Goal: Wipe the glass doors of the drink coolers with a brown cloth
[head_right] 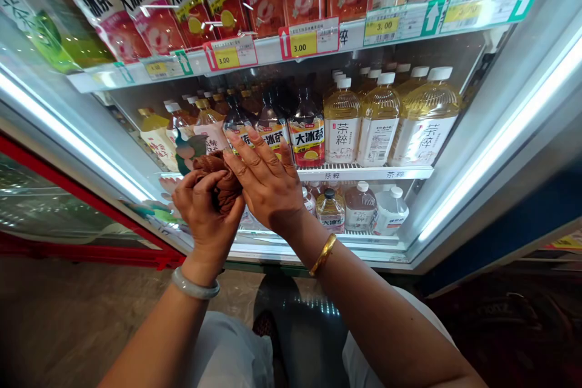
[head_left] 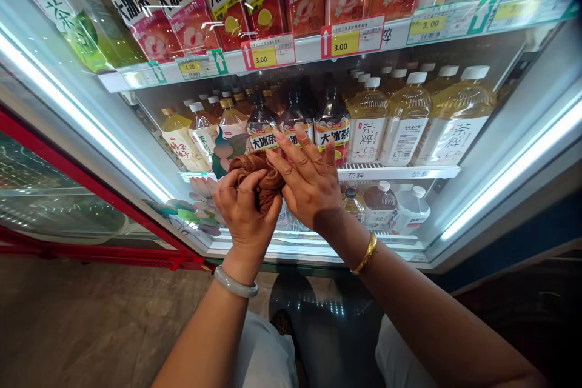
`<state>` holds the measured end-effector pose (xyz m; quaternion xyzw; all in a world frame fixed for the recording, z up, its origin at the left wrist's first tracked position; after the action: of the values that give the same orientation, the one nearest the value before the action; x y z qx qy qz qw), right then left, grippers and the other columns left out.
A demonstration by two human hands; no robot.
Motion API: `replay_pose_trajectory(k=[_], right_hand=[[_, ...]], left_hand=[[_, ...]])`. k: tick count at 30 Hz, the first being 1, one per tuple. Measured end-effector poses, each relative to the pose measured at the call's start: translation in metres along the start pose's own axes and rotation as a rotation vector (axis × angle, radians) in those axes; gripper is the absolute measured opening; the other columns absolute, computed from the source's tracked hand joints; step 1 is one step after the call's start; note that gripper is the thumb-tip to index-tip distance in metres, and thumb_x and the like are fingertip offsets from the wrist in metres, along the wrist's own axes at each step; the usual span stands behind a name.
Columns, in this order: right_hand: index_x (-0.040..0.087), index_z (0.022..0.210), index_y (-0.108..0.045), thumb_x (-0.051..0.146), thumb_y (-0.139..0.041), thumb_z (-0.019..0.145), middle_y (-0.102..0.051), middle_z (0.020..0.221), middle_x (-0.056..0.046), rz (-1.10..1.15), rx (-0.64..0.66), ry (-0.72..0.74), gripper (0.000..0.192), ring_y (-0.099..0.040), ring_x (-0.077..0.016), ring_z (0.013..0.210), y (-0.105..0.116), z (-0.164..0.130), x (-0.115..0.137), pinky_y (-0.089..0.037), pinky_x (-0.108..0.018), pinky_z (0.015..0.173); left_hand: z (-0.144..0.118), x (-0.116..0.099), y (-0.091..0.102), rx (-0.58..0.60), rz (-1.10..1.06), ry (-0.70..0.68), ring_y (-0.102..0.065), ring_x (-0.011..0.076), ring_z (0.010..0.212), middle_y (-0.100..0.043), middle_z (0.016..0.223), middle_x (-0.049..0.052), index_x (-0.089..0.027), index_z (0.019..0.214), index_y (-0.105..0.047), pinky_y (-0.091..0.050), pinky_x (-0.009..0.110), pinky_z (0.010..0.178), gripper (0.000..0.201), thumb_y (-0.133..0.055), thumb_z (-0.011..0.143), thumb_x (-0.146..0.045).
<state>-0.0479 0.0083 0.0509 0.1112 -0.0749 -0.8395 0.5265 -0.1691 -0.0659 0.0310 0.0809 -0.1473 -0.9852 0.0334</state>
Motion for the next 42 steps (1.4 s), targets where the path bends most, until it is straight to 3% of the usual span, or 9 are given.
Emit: replay_pose_trajectory(k=[5, 10, 13, 19, 26, 30, 33, 38, 42], right_hand=[[0.024, 0.152, -0.049, 0.019, -0.052, 0.098, -0.045, 0.166, -0.001, 0.010, 0.078, -0.032, 0.054, -0.011, -0.0163, 0.165, -0.001, -0.002, -0.007, 0.006, -0.049, 0.137], [0.022, 0.150, -0.054, 0.018, -0.053, 0.098, -0.048, 0.163, -0.002, -0.002, 0.117, -0.007, 0.052, -0.014, -0.0171, 0.165, -0.003, -0.004, -0.006, 0.003, -0.048, 0.138], [0.022, 0.146, -0.057, 0.017, -0.052, 0.098, -0.050, 0.162, -0.001, -0.010, 0.104, 0.005, 0.049, -0.016, -0.0159, 0.164, -0.001, -0.003, -0.005, 0.002, -0.047, 0.138], [0.023, 0.149, -0.053, 0.019, -0.048, 0.100, -0.049, 0.163, 0.002, -0.077, 0.010, -0.033, 0.049, -0.014, -0.0141, 0.164, 0.016, 0.003, -0.016, 0.014, -0.047, 0.135], [0.024, 0.153, -0.049, 0.018, -0.044, 0.101, -0.045, 0.165, 0.004, -0.108, 0.021, -0.058, 0.053, -0.006, -0.0148, 0.165, 0.021, 0.001, -0.031, 0.013, -0.045, 0.135], [0.024, 0.153, -0.049, 0.021, -0.047, 0.100, -0.042, 0.167, 0.004, -0.108, 0.073, -0.056, 0.053, -0.003, -0.0145, 0.165, 0.017, 0.000, -0.029, 0.013, -0.047, 0.135], [0.022, 0.151, -0.051, 0.023, -0.047, 0.102, -0.045, 0.165, 0.004, -0.152, 0.032, -0.041, 0.049, -0.006, -0.0137, 0.165, 0.023, 0.001, -0.028, 0.015, -0.048, 0.134], [0.024, 0.154, -0.047, 0.035, -0.039, 0.108, -0.042, 0.165, 0.004, -0.222, 0.022, -0.057, 0.048, -0.009, -0.0149, 0.164, 0.035, 0.003, -0.041, 0.018, -0.050, 0.133], [0.026, 0.159, -0.040, 0.035, -0.042, 0.107, -0.037, 0.168, 0.004, -0.247, 0.028, -0.098, 0.053, -0.001, -0.0171, 0.164, 0.044, 0.004, -0.055, 0.020, -0.049, 0.131]], left_hand=[[0.003, 0.020, 0.014, -0.160, -0.003, 0.150, -0.051, 0.0302, 0.132, -0.057, 0.130, 0.014, -0.020, 0.133, -0.058, -0.039, 0.048, 0.116, 0.056, -0.072, 0.080, -0.029], [-0.004, -0.010, -0.003, -0.006, -0.022, 0.017, -0.054, 0.0298, 0.127, -0.060, 0.125, 0.012, -0.023, 0.129, -0.061, -0.039, 0.049, 0.115, 0.048, -0.074, 0.084, -0.032], [-0.003, -0.015, -0.005, 0.037, -0.050, -0.008, -0.054, 0.0300, 0.126, -0.058, 0.126, 0.012, -0.023, 0.128, -0.062, -0.039, 0.049, 0.115, 0.047, -0.074, 0.084, -0.030], [0.011, 0.005, 0.013, -0.138, -0.055, 0.120, -0.050, 0.0331, 0.132, -0.057, 0.131, 0.015, -0.020, 0.136, -0.060, -0.036, 0.052, 0.118, 0.057, -0.074, 0.080, -0.025], [0.004, -0.043, -0.010, 0.006, -0.051, -0.093, -0.057, 0.0301, 0.126, -0.059, 0.128, 0.011, -0.026, 0.129, -0.063, -0.040, 0.047, 0.112, 0.050, -0.077, 0.081, -0.030], [0.015, -0.029, 0.001, -0.073, -0.061, 0.023, -0.054, 0.0327, 0.130, -0.059, 0.131, 0.013, -0.025, 0.136, -0.061, -0.038, 0.052, 0.117, 0.057, -0.076, 0.081, -0.029], [0.020, -0.020, 0.008, -0.142, -0.106, 0.111, -0.049, 0.0350, 0.136, -0.056, 0.138, 0.015, -0.024, 0.144, -0.057, -0.035, 0.055, 0.120, 0.064, -0.074, 0.083, -0.025], [0.013, -0.051, -0.008, -0.056, -0.097, -0.018, -0.055, 0.0332, 0.130, -0.061, 0.131, 0.013, -0.025, 0.138, -0.062, -0.038, 0.053, 0.117, 0.059, -0.079, 0.081, -0.031], [0.015, -0.065, -0.014, -0.033, -0.108, -0.075, -0.056, 0.0335, 0.129, -0.061, 0.131, 0.013, -0.026, 0.134, -0.064, -0.039, 0.054, 0.116, 0.055, -0.079, 0.082, -0.028]])
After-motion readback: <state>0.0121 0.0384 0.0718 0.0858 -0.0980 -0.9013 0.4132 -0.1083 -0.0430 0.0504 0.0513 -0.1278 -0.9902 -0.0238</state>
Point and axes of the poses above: each hand's wrist, its own z-axis towards the middle knuckle, its own y-axis out of the back of the hand, x = y × z, the point moved 9 cm from there along z, towards the middle knuckle
